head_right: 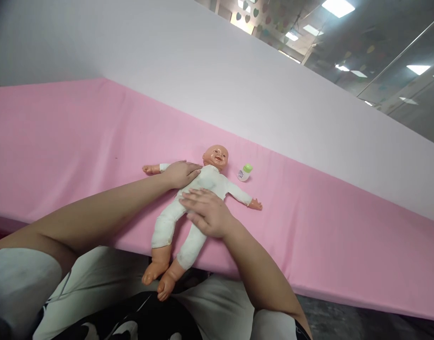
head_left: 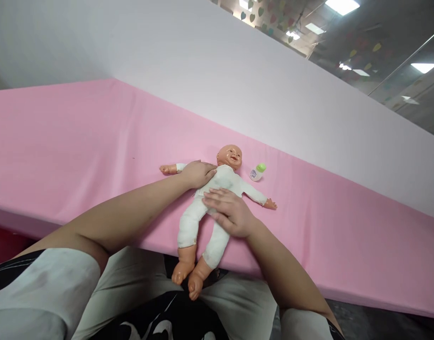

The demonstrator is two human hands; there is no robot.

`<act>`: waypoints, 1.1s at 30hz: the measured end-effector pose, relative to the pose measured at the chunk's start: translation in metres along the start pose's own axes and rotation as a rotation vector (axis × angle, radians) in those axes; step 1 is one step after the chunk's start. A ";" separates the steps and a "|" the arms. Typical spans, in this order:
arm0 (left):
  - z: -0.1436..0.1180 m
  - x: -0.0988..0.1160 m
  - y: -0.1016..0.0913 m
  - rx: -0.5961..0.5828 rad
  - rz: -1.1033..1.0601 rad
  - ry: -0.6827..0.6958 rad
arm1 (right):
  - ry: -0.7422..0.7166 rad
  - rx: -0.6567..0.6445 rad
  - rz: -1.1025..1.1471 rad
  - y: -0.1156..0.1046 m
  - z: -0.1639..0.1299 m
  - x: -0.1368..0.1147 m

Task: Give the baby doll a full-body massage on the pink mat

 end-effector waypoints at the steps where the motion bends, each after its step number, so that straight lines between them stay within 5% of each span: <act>1: 0.000 0.001 -0.001 -0.010 0.028 0.003 | -0.013 -0.046 -0.016 0.003 0.001 -0.004; 6: 0.000 0.005 -0.001 -0.016 0.084 0.044 | 0.042 -0.107 -0.093 0.009 0.004 -0.001; 12: 0.001 0.009 0.002 -0.021 0.088 0.079 | 0.271 -0.158 -0.178 -0.001 0.010 0.030; 21: 0.000 0.014 -0.002 0.054 0.091 0.120 | 0.652 0.098 -0.136 -0.018 0.001 0.099; 27: -0.022 0.070 -0.014 0.138 -0.077 0.480 | 0.881 0.115 -0.261 -0.026 -0.004 0.102; 30: -0.038 0.106 -0.011 -0.035 -0.281 0.759 | 0.903 0.119 -0.283 -0.026 -0.001 0.099; 33: -0.044 0.119 -0.004 -0.180 -0.243 0.781 | 0.902 0.131 -0.263 -0.025 -0.001 0.100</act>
Point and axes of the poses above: each hand's wrist, its own z-axis towards the middle knuckle, its own y-axis out of the palm, x = y × z, the point moved 3 cm from there along z, towards the middle knuckle, and after that the axes turned 12 degrees about y, right-handed, at the moved point
